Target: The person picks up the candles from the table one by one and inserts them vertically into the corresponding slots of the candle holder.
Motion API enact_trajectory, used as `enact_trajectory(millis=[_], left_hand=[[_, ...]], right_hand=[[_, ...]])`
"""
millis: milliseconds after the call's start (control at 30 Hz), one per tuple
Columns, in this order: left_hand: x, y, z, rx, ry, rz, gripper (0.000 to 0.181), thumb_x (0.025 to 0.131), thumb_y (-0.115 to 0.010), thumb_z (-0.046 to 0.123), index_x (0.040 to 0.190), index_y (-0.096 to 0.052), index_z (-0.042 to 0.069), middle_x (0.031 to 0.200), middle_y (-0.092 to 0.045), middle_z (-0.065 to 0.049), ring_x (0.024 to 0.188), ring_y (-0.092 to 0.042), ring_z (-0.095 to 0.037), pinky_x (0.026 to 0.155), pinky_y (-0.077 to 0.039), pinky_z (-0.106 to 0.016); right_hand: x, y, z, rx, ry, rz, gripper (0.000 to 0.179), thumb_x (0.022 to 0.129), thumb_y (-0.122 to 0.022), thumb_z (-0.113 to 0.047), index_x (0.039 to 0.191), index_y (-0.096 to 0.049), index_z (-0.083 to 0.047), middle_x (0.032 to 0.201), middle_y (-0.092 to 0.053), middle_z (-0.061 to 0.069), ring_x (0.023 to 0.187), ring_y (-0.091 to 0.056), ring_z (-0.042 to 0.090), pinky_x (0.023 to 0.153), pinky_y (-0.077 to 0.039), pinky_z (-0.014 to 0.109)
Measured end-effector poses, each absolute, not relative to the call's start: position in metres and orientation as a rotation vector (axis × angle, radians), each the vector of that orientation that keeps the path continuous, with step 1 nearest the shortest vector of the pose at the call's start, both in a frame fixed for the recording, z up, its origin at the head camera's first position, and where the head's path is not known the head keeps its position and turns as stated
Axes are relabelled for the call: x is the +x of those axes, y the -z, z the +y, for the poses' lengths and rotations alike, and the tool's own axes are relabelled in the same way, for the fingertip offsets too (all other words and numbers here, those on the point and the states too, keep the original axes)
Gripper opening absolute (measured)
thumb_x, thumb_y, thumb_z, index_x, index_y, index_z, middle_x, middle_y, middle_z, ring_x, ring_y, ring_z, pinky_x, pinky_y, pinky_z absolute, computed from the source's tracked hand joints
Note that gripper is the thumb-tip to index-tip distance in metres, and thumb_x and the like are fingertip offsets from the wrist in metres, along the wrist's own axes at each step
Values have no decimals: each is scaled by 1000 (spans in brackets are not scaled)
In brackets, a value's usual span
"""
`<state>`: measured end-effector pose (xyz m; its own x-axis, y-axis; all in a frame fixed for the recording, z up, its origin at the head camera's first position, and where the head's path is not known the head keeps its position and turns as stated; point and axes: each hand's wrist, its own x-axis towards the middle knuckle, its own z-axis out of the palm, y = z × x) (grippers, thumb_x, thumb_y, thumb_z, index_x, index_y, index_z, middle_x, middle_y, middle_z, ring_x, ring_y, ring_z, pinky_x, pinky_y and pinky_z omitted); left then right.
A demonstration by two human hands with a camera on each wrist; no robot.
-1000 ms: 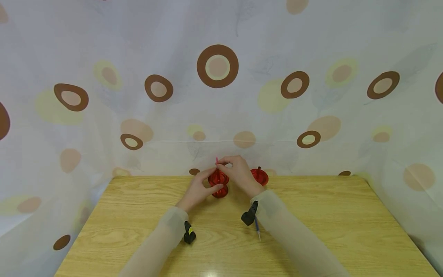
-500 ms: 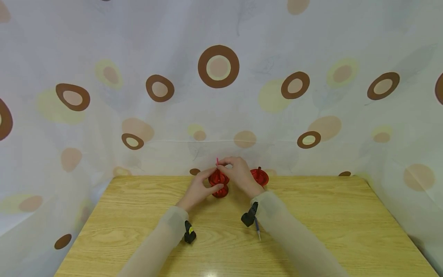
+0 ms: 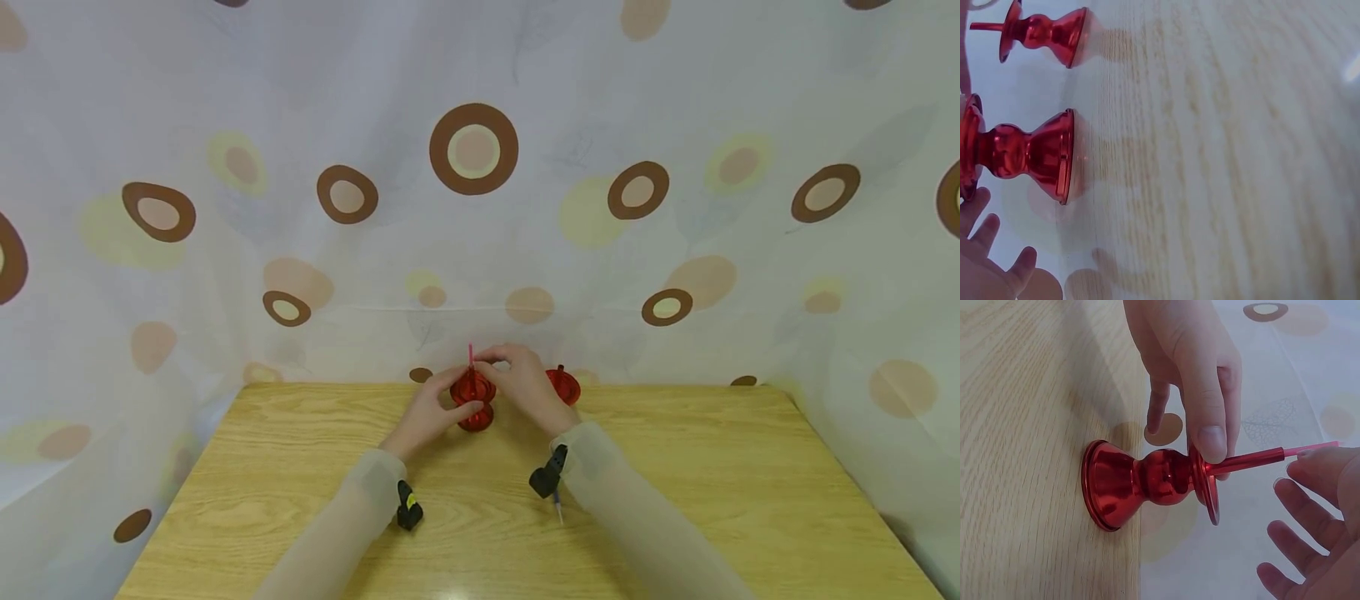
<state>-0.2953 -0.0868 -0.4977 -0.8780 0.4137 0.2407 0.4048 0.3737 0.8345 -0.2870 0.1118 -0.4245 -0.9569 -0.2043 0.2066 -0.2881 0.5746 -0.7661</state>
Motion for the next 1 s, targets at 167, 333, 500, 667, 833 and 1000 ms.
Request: enact_trajectory(millis=[167,333,500,667,833,1000], left_hand=[[-293,498,-88,739,-1574,2608,70,95,-79,27,156,-49,9,159,-48,-11,149,-42,-31,121,-33,-53],[-293,497,-89,750,-1567,2648,67,96,-78,28,153,-51,5,156,-50,-16,147,-43,-36,120,-34,-56],[-290,495,-91,735,-1593,2648,69,95,-78,28,152,-51,2,156,-51,-16,147,-43,-37,120,-34,-58],[-285,493,-93,710,-1622,2666,66,96,-77,30,152,-52,4,154,-53,-14,146,-44,-36,119,-34,-59],[-279,493,-97,675,-1656,2698,59,100,-72,30,150,-54,3,151,-55,-13,141,-48,-37,116,-37,-60],[-269,489,-102,634,-1664,2732,56,102,-70,31,148,-56,4,149,-58,-12,139,-50,-36,117,-38,-58]], right_hand=[[-282,423,114,447,-1303,-2708,24,102,-69,-28,117,-80,-13,123,-75,5,124,-64,28,109,-47,52],[-274,419,117,490,-1256,-2696,24,102,-69,-28,118,-79,-14,123,-75,5,125,-63,28,109,-47,53],[-265,415,121,536,-1223,-2691,24,102,-69,-27,118,-79,-12,120,-75,5,122,-65,28,106,-50,51],[-258,415,128,580,-1194,-2682,22,101,-71,-22,117,-78,-9,119,-75,6,118,-66,28,103,-52,53],[-250,417,137,627,-1148,-2680,23,100,-72,-20,117,-78,-6,119,-75,8,116,-67,29,100,-53,54],[-241,421,147,625,-1117,-2671,22,99,-73,-20,116,-78,-8,117,-75,7,109,-68,28,93,-56,52]])
